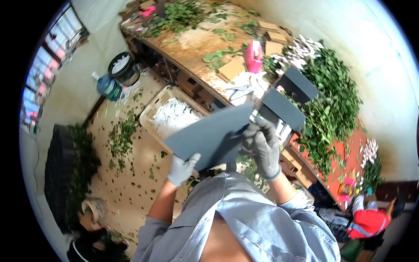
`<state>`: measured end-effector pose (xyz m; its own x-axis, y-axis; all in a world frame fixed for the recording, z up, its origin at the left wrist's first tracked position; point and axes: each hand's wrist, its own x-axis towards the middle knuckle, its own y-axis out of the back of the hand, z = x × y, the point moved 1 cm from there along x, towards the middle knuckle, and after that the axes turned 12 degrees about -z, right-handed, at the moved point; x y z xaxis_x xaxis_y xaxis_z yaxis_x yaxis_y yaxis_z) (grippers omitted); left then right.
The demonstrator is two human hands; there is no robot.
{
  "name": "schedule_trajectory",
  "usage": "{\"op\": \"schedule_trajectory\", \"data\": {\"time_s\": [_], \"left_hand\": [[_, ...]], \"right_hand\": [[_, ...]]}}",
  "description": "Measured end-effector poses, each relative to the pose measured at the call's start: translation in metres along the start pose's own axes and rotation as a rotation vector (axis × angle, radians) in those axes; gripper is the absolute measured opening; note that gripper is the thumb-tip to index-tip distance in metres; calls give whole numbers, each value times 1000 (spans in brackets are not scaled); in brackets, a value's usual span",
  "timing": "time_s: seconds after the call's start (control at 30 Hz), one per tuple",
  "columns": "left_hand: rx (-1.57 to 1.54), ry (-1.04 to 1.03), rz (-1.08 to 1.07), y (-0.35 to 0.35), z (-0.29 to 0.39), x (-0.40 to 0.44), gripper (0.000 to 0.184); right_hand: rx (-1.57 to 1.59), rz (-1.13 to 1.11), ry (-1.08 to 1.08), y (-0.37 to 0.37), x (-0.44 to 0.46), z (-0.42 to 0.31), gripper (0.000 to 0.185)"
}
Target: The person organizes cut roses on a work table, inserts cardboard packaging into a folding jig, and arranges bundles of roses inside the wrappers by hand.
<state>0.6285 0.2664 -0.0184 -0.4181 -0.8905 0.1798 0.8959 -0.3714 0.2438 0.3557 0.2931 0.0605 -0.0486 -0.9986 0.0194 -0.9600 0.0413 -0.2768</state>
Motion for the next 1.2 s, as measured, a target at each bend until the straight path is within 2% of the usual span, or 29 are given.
{"op": "schedule_trajectory", "data": {"time_s": [0.03, 0.1, 0.13, 0.2, 0.23, 0.3, 0.33, 0.4, 0.43, 0.47, 0.53, 0.57, 0.6, 0.67, 0.73, 0.77, 0.8, 0.83, 0.87, 0.93, 0.97, 1.03, 1.1, 1.13, 1.2], "left_hand": [[-67, 20, 91, 16, 17, 8, 25], [-134, -18, 34, 48, 33, 25, 30], [-177, -36, 10, 60, 42, 38, 32], [-185, -19, 89, 71, 70, 61, 34], [-187, -25, 61, 71, 80, 72, 34], [-292, -152, 187, 73, 96, 96, 36], [-295, -157, 166, 74, 103, 106, 36], [-348, -245, 112, 76, 111, 127, 39], [-350, -242, 95, 79, 101, 142, 39], [-246, -243, 0, 84, 83, 159, 35], [-98, -169, -165, 55, 113, 168, 35], [-81, -197, -327, 41, 118, 177, 37], [7, -262, -375, 26, 109, 190, 39], [95, -311, -433, 2, 106, 214, 41], [257, -289, -508, -12, 123, 239, 45], [295, -285, -475, -19, 119, 257, 43], [333, -279, -442, -26, 114, 276, 42], [330, -235, -451, -39, 138, 284, 39], [340, -222, -455, -54, 132, 298, 39], [38, -342, -434, -83, 121, 336, 36], [-60, -380, -432, -96, 117, 353, 36], [205, -300, -527, -122, 117, 388, 33], [178, -284, -581, -156, 110, 421, 36], [368, -202, -638, -171, 110, 433, 39], [689, -48, -756, -201, 110, 455, 47]], "right_hand": [[-162, 81, 83, 7, 1, 2, 57], [-1036, 215, 276, 23, -2, -7, 73], [-864, 129, 218, 32, -5, 1, 76], [-232, -87, 52, 31, -13, 6, 82], [-169, -180, -11, 26, -16, 4, 73], [-291, -337, -111, 13, -14, -1, 58], [-290, -317, -104, 10, -11, 2, 58], [-280, -159, -38, 7, -3, 9, 45], [-194, -56, 59, -7, -1, -20, 39], [-278, 44, 54, 1, 3, -27, 36], [-504, 244, 85, 24, 13, -60, 27], [-519, 322, 232, 27, 20, -83, 25], [-545, 401, 375, 30, 26, -107, 22], [-1059, 565, 678, 58, 38, -129, 24], [-1478, 596, 838, 112, 54, -141, 22], [-1086, 471, 691, 111, 55, -150, 19], [-542, 390, 601, 110, 56, -158, 15], [-94, 423, 534, 109, 57, -166, 13], [-17, 303, 545, 142, 63, -164, 14], [225, 327, 559, 160, 85, -172, 17], [234, 337, 560, 192, 91, -165, 17], [-417, 379, 579, 260, 97, -152, 24], [-1208, 542, 570, 298, 102, -152, 41], [-1435, 564, 618, 313, 107, -154, 48], [-1371, 591, 617, 336, 120, -148, 36]]}}
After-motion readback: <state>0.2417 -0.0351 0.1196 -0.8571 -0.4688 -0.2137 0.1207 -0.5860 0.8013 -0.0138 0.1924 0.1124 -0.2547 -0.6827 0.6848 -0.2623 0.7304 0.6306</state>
